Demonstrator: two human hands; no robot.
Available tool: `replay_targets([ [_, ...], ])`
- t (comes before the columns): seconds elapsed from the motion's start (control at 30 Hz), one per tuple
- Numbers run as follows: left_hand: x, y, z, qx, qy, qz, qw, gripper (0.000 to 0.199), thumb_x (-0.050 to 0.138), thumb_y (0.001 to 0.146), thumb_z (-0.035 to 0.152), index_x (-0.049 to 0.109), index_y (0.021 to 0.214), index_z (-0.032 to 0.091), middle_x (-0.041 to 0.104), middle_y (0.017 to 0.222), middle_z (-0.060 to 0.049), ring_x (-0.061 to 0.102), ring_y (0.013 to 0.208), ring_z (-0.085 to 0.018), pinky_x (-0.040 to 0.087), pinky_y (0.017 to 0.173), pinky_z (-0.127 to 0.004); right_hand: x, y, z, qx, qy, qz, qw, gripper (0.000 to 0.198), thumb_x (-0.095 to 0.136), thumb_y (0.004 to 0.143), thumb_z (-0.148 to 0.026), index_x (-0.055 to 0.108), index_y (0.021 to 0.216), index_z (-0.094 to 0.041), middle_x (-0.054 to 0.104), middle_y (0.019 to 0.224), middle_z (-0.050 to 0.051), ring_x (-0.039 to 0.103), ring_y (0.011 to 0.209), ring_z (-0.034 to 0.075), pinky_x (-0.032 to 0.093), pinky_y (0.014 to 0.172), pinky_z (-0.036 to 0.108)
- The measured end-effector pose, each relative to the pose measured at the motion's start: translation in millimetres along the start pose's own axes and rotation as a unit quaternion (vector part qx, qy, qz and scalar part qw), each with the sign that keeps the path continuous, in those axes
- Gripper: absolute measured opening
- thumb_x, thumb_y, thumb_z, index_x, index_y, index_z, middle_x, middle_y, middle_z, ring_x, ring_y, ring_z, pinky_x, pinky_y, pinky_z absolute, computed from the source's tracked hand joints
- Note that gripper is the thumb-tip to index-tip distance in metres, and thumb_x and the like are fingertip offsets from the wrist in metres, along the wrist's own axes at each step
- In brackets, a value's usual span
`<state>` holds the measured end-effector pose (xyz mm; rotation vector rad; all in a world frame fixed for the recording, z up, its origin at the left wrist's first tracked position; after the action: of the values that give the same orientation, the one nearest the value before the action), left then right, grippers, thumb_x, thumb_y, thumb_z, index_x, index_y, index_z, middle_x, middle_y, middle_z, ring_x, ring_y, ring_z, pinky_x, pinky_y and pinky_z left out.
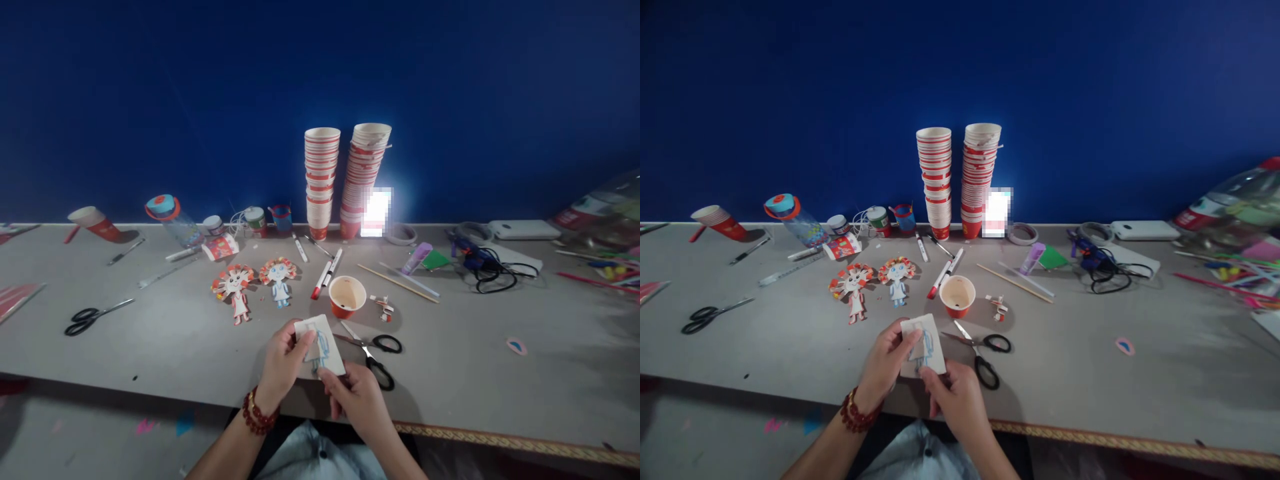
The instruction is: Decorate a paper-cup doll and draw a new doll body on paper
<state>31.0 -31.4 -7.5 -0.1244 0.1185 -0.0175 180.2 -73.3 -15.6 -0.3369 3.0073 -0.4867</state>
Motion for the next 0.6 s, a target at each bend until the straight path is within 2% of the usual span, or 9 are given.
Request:
replay_targets([
  [0.2,1,-1,6,-0.005,0.002,0.01,1.0,0.04,0.058,0.089,0.056,0.064,0.094,0.016,0.061,0.07,0.0,0.052,0.059,-0.013,0.042,0.056,-0.022,6,0,-1,0.023,0.064,-0.002,0.998,0.055,0.065,0.072,-0.07,0.058,0.083,-0.017,0.063,0.058,0.0,0.047,0.04,0.01,0.039,0.036,0.02],
  [0.33,1,-1,5,0.002,0.013,0.018,1.0,0.04,0.058,0.088,0.057,0.064,0.091,0.018,0.06,0.067,0.001,0.052,0.058,-0.013,0.043,0.055,-0.022,11,1,-4,0.047,0.089,-0.028,0.995,0.059,0.063,0.07,-0.075,0.056,0.075,-0.017,0.061,0.051,0.0,0.043,0.033,0.007,0.037,0.033,0.019],
  [0.47,1,-2,5,0.009,0.024,0.023,0.999,0.037,0.058,0.089,0.054,0.062,0.089,0.018,0.062,0.07,0.0,0.054,0.062,-0.014,0.044,0.057,-0.022,15,1,-1,0.061,0.118,-0.04,0.99,0.06,0.066,0.067,-0.075,0.06,0.075,-0.016,0.063,0.052,0.0,0.044,0.033,0.007,0.035,0.033,0.018],
  [0.6,3,-3,10,0.014,0.034,0.021,0.999,0.034,0.057,0.09,0.052,0.062,0.089,0.018,0.064,0.073,-0.001,0.055,0.064,-0.014,0.045,0.058,-0.021,18,0,8,0.067,0.114,-0.061,0.989,0.06,0.064,0.072,-0.073,0.063,0.058,-0.014,0.055,0.041,-0.001,0.042,0.031,0.007,0.031,0.034,0.018],
])
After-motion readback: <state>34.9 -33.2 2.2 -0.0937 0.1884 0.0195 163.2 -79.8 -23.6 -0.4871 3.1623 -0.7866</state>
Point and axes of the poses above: each hand's wrist, its own y-axis towards the middle knuckle, its own x-axis out of the palm, z = x × y, the point moved 3 cm from there along y, towards the middle knuckle
